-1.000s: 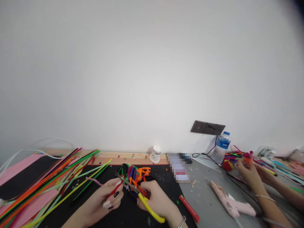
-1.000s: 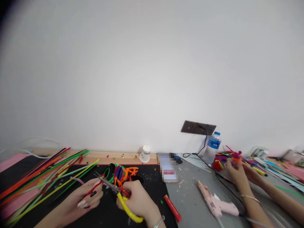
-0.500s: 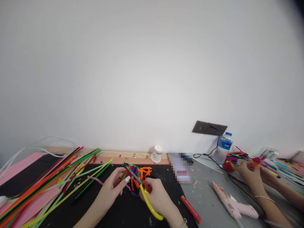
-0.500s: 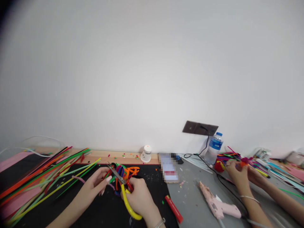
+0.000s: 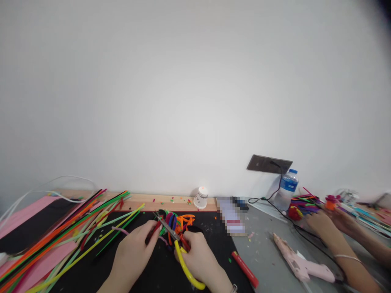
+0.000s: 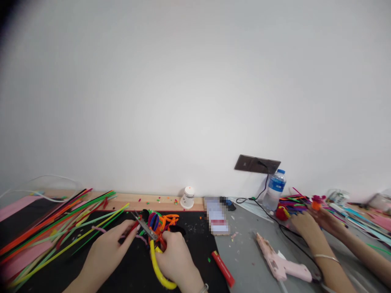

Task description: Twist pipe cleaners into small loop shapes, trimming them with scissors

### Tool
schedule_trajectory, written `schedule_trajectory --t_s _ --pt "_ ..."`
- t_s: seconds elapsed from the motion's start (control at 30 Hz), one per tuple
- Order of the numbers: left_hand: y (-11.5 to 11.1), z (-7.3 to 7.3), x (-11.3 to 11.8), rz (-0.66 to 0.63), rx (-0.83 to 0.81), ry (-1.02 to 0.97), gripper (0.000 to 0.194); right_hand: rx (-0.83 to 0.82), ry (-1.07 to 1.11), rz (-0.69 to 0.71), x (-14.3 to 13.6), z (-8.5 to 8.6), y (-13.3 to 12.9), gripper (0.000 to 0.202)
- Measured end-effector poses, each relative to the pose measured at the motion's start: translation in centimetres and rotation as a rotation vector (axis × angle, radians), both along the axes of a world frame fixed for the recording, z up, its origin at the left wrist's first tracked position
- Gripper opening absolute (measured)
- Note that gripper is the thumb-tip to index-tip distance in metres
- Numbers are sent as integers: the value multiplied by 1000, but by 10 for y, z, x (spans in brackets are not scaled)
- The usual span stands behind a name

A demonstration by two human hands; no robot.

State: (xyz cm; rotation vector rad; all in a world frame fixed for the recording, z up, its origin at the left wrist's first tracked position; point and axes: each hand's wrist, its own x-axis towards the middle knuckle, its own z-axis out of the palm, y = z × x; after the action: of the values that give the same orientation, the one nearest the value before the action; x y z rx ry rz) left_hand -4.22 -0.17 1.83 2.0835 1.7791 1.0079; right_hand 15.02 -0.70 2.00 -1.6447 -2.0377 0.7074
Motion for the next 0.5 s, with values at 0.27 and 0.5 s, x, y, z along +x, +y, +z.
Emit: schedule_trajectory --t_s 0.27,0.5 --pt "2 0 0 -51 -23 -26 22 143 -47 24 2 -9 2 7" --pt "6 7 -1 -236 -109 -311 32 149 -56 31 6 -6 2 5"
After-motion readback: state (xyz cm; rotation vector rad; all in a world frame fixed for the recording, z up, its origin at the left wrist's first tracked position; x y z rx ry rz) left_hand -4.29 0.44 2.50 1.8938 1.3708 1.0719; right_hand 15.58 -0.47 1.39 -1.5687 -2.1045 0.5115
